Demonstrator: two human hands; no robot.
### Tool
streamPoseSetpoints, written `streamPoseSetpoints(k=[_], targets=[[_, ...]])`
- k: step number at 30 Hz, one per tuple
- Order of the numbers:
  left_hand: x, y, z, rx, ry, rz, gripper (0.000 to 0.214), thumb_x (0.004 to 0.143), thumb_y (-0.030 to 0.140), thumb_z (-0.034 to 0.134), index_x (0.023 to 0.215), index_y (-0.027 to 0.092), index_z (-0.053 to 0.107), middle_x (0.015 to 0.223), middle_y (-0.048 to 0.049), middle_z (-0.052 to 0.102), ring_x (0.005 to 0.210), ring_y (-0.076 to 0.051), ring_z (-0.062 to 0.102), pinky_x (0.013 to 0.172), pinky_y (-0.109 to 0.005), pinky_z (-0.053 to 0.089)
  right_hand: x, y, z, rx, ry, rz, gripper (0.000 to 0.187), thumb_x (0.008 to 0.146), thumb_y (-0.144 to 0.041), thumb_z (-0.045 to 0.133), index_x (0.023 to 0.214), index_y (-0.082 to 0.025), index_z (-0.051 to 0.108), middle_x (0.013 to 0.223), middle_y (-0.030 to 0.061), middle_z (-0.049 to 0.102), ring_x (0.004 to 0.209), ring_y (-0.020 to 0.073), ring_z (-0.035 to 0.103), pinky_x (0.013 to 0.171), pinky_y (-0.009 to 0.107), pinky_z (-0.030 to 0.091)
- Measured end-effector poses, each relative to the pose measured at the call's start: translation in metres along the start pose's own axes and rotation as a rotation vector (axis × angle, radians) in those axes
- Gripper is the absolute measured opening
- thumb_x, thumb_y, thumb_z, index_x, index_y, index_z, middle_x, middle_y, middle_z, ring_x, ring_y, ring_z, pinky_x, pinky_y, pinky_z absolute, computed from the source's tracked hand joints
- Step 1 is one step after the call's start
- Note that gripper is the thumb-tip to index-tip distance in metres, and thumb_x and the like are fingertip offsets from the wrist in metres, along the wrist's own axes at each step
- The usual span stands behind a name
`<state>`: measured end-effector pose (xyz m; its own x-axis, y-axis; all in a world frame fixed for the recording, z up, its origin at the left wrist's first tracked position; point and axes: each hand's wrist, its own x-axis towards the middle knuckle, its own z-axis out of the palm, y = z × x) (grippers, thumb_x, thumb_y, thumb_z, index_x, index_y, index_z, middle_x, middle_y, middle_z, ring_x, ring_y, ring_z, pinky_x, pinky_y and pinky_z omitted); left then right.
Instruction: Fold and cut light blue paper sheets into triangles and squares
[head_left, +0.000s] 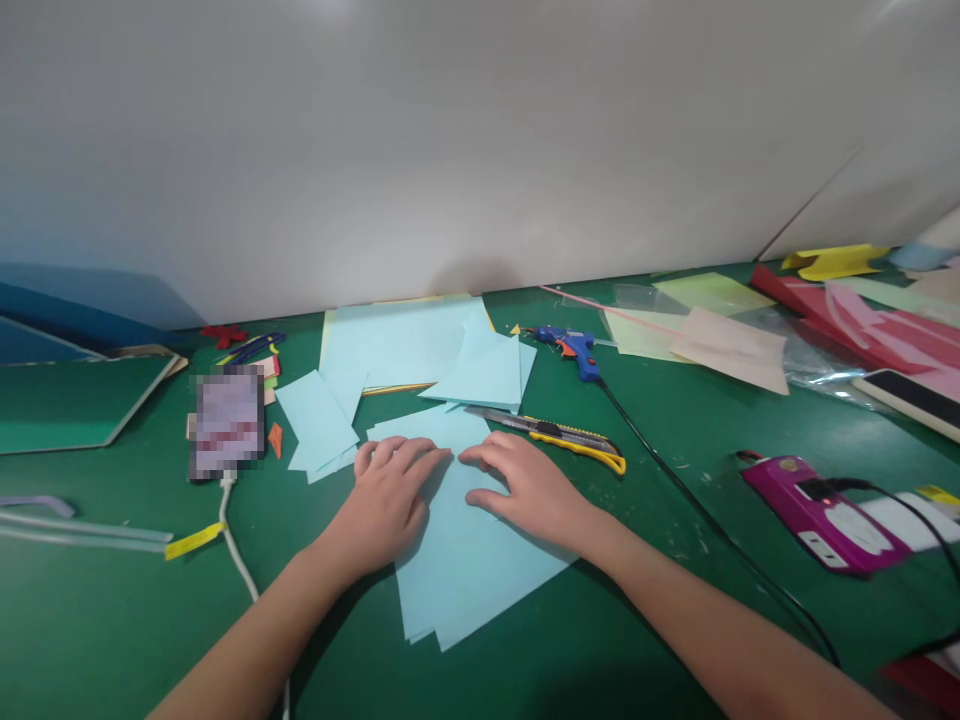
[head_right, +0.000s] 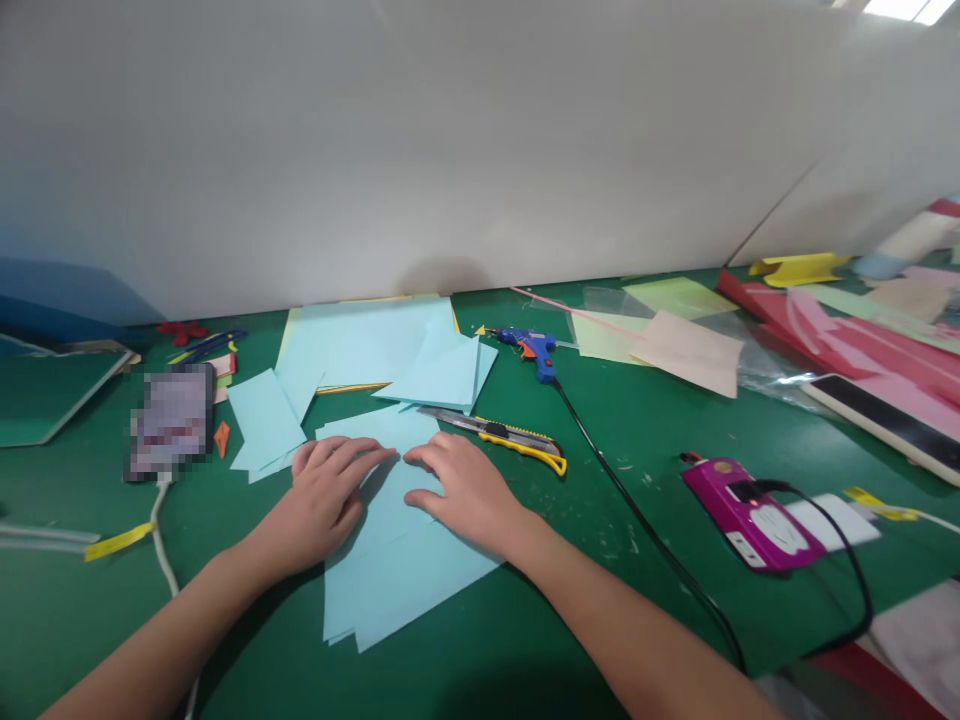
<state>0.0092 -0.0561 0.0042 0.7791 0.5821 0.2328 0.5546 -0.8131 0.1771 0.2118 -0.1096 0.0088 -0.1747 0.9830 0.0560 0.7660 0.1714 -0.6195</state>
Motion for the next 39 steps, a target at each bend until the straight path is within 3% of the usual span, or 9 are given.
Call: streamPoseSetpoints(k=[3,8,15,21,25,29,31,35,39], targets=[[0.000,-0.001,0.001,0.002,0.056,0.005,0.049,0.073,0.003,0.037,0.116,0.019,0.056,0.104,-0.0103,0.060,0.100,-0.027,0.050,0.086,-0.044,0.035,0.001,0.000,0.000,0.004,0.007,-0.008,0.033,0.077,-0.024,0.072,0.108,-0.017,0.063,0.092,0.0048,0.061,0.085,0.0185,0.056,0.076,0.032,0.042],[0.002,-0.002,0.001,-0.003,0.163,0.006,0.027,0.088,0.012,0.038,0.090,0.022,0.062,0.090,-0.0061,0.062,0.090,-0.023,0.055,0.086,-0.043,0.034,0.001,-0.001,0.000,0.015,0.043,-0.061,0.001,0.081,-0.017,0.065,0.081,-0.017,0.066,0.079,0.0027,0.064,0.078,0.0172,0.056,0.070,0.029,0.040],[0.003,-0.004,-0.001,-0.061,0.247,-0.065,0.027,0.090,0.011,0.035,0.084,0.022,0.058,0.081,-0.0027,0.070,0.081,-0.021,0.063,0.084,-0.043,0.035,0.000,0.006,-0.008,0.123,0.191,-0.087,0.016,0.082,-0.015,0.057,0.069,-0.019,0.066,0.072,0.0021,0.069,0.071,0.0166,0.061,0.067,0.029,0.044],[0.003,0.000,-0.006,-0.067,0.377,-0.132,0.023,0.091,0.017,0.038,0.080,0.021,0.058,0.079,-0.0030,0.071,0.074,-0.021,0.063,0.077,-0.041,0.039,-0.003,0.013,-0.025,0.264,0.502,-0.067,0.015,0.079,-0.027,0.058,0.068,-0.020,0.066,0.072,0.0036,0.069,0.070,0.0183,0.063,0.067,0.032,0.048],[0.003,-0.002,-0.006,-0.137,0.449,-0.151,0.021,0.091,0.020,0.041,0.082,0.022,0.059,0.080,-0.0024,0.072,0.074,-0.020,0.064,0.075,-0.038,0.043,-0.005,0.015,-0.028,0.434,0.603,-0.052,0.019,0.079,-0.033,0.060,0.067,-0.019,0.064,0.068,0.0026,0.066,0.066,0.0165,0.060,0.062,0.029,0.048],[0.002,-0.007,-0.006,-0.160,0.533,-0.200,0.017,0.091,0.021,0.046,0.083,0.023,0.061,0.081,-0.0015,0.070,0.076,-0.020,0.063,0.078,-0.039,0.045,-0.003,0.021,-0.027,0.625,0.675,0.064,0.031,0.080,-0.050,0.060,0.073,-0.020,0.063,0.069,0.0015,0.063,0.062,0.0146,0.056,0.057,0.028,0.046],[0.003,-0.008,-0.006,-0.183,0.590,-0.220,0.016,0.091,0.021,0.048,0.085,0.024,0.062,0.084,-0.0019,0.068,0.081,-0.020,0.062,0.079,-0.039,0.045,-0.001,0.024,-0.027,0.728,0.616,0.064,0.042,0.079,-0.062,0.057,0.087,-0.021,0.061,0.079,0.0036,0.066,0.068,0.0159,0.059,0.062,0.029,0.049],[0.005,-0.008,-0.009,-0.239,0.761,-0.284,0.014,0.088,0.022,0.052,0.086,0.024,0.066,0.084,-0.0033,0.053,0.082,-0.019,0.056,0.075,-0.035,0.048,0.001,0.027,-0.023,0.819,0.279,-0.168,0.081,0.064,-0.079,0.056,0.121,-0.023,0.043,0.115,0.0126,0.062,0.099,0.0227,0.061,0.086,0.037,0.049],[0.005,-0.009,-0.010,-0.344,0.824,-0.346,0.014,0.089,0.022,0.051,0.087,0.024,0.065,0.084,-0.0028,0.052,0.083,-0.018,0.055,0.074,-0.033,0.048,-0.003,0.025,-0.018,0.596,0.052,-0.322,0.101,0.058,-0.063,0.075,0.138,-0.029,0.025,0.142,0.0140,0.040,0.125,0.0271,0.046,0.101,0.045,0.041]])
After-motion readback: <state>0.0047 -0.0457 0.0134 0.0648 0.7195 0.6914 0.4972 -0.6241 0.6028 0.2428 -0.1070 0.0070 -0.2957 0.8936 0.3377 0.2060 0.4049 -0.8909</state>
